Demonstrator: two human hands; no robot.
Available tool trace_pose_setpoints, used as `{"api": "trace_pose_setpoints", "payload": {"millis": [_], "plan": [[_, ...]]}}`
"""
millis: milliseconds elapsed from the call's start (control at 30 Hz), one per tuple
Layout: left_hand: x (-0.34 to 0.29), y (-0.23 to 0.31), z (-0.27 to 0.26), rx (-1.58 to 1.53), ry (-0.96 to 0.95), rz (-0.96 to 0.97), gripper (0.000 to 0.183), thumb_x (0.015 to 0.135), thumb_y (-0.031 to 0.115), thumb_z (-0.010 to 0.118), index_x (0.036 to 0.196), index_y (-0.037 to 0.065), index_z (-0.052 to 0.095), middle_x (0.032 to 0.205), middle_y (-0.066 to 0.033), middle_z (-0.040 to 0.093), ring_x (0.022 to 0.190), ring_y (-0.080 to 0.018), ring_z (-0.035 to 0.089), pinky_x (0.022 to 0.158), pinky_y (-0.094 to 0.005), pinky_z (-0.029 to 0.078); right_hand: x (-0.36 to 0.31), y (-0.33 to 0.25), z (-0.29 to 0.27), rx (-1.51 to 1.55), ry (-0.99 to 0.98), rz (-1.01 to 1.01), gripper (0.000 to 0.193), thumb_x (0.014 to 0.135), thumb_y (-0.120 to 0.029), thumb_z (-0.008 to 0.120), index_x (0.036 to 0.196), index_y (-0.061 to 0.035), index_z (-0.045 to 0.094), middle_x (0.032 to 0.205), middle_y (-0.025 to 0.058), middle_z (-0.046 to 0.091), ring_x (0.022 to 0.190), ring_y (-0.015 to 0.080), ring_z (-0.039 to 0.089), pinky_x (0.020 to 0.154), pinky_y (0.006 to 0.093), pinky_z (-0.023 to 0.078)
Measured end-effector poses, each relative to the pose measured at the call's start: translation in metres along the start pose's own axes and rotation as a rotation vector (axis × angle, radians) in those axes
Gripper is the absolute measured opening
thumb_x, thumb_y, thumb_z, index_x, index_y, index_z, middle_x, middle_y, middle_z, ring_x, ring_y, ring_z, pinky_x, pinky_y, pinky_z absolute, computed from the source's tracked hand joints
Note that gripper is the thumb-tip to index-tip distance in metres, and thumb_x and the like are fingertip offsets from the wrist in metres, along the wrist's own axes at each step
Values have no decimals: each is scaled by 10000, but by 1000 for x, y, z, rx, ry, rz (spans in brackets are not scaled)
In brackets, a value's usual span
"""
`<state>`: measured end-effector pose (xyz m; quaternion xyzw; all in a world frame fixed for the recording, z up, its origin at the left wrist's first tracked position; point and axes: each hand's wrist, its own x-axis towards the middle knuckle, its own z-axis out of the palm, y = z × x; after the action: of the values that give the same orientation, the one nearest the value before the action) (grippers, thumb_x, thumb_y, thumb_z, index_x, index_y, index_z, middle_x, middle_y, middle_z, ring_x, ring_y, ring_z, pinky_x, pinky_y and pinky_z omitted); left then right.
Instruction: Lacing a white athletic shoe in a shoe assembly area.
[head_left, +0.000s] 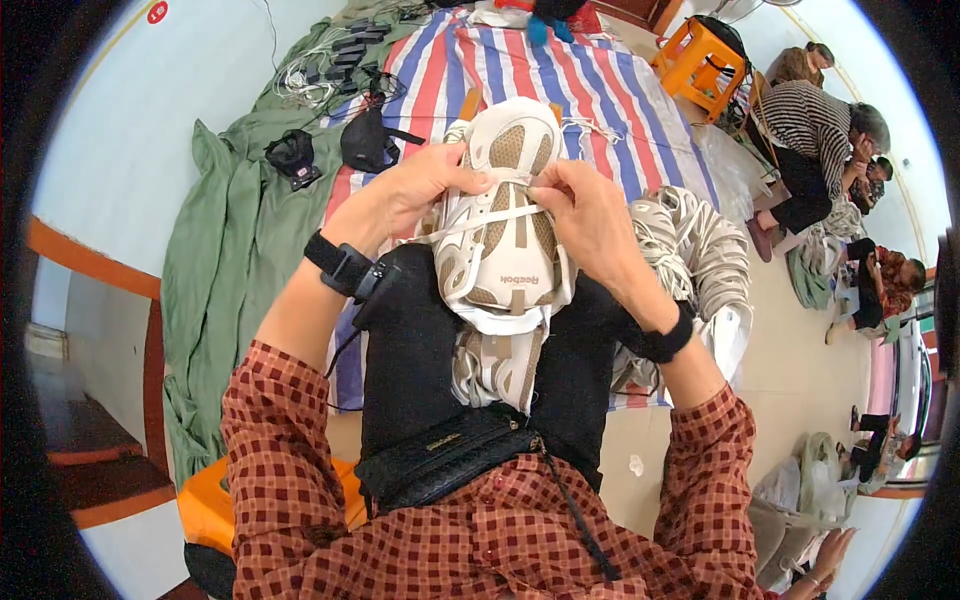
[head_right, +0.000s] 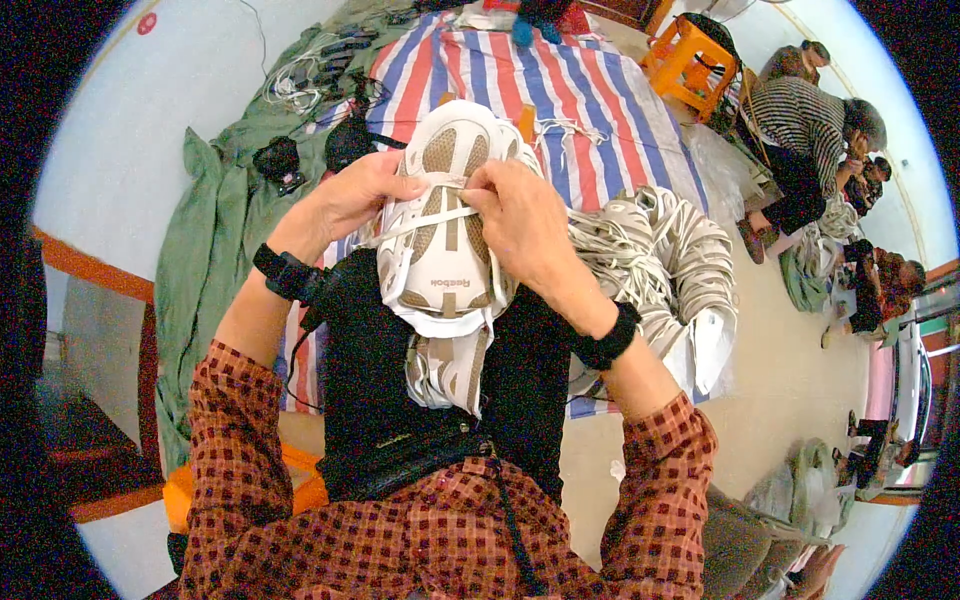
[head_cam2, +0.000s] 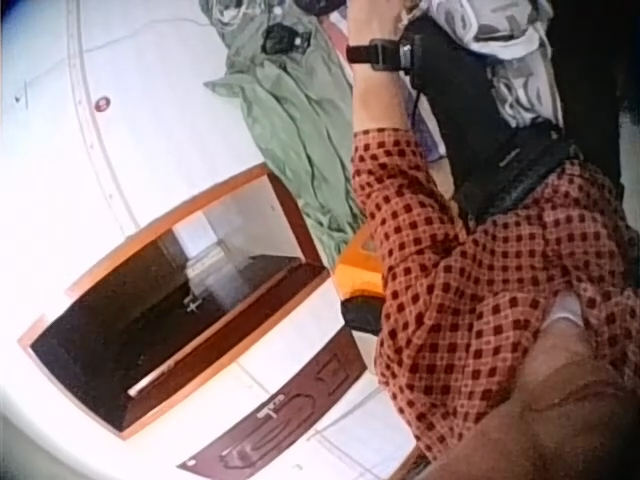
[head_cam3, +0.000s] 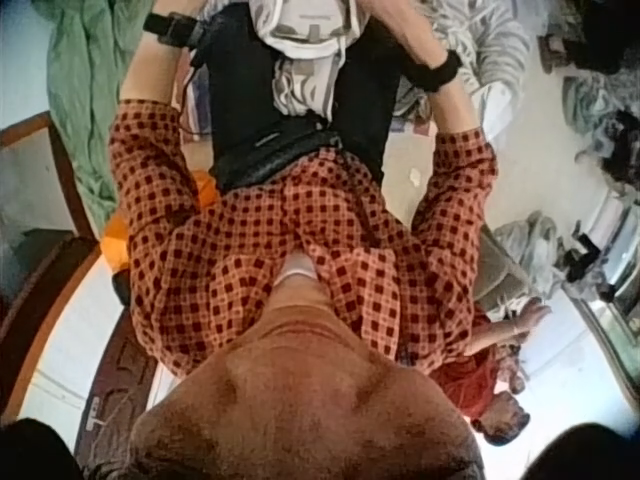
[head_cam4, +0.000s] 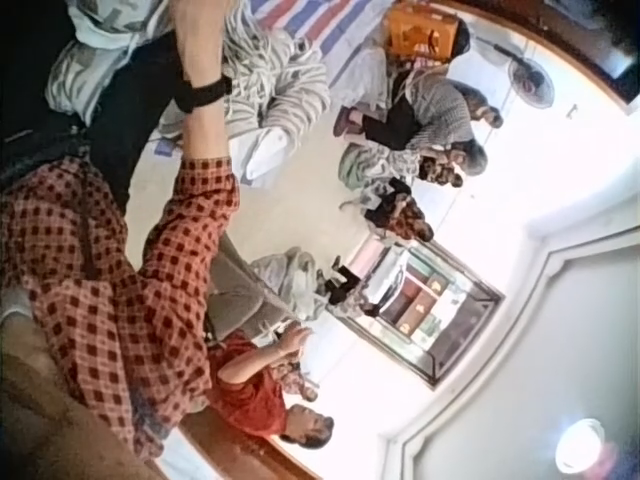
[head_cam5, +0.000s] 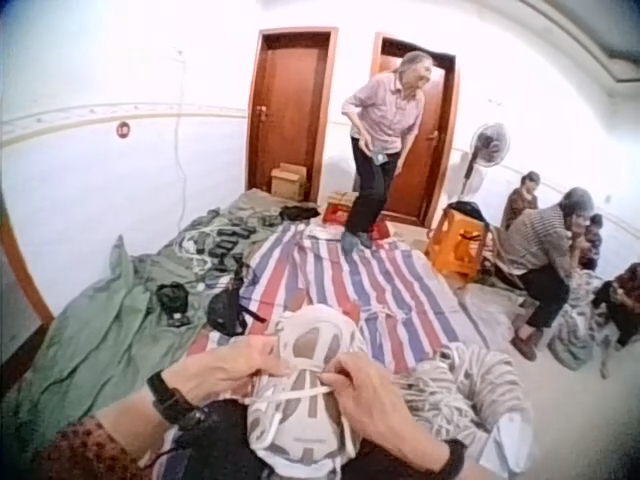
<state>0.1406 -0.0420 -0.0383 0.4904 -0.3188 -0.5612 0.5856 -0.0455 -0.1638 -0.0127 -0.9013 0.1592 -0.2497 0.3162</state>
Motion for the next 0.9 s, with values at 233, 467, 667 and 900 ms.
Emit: {"api": "trace_pose_setpoints", "payload": {"millis": [233, 467, 667, 900], "plan": [[-2, -4, -2, 3, -57, 59, 503, 802, 160, 706, 1233, -31, 528, 1150, -82, 637, 992, -144, 616, 912, -281, 467, -9, -3, 7, -477, 98, -339, 162, 836, -165, 617, 831, -3, 620, 794, 167, 627, 788, 333, 615, 694, 415, 459], [-5, -2, 4, 0, -29, 64, 534, 791, 150, 706, 1255, -27, 507, 1175, -81, 618, 1036, -153, 600, 945, -290, 455, 7, -7, 10, 207, 2, 87, 169, 829, -136, 597, 843, 30, 622, 742, 164, 656, 668, 287, 623, 638, 376, 478], [-12, -10, 29, 306, 364, 363, 634, 744, 154, 756, 1289, -3, 471, 1192, -95, 576, 1088, -197, 557, 940, -328, 444, -2, -4, 1, 3, -1, 7, 192, 824, -157, 642, 908, 15, 630, 809, 143, 644, 724, 212, 621, 674, 334, 486], [-21, -2, 59, 1344, 651, 825, 234, 690, 154, 722, 895, 78, 638, 892, -101, 576, 899, -284, 570, 809, -376, 456, -12, 5, -7, 527, 90, 143, 180, 886, -136, 601, 986, 12, 625, 777, 50, 624, 645, 89, 548, 592, 252, 449]]}}
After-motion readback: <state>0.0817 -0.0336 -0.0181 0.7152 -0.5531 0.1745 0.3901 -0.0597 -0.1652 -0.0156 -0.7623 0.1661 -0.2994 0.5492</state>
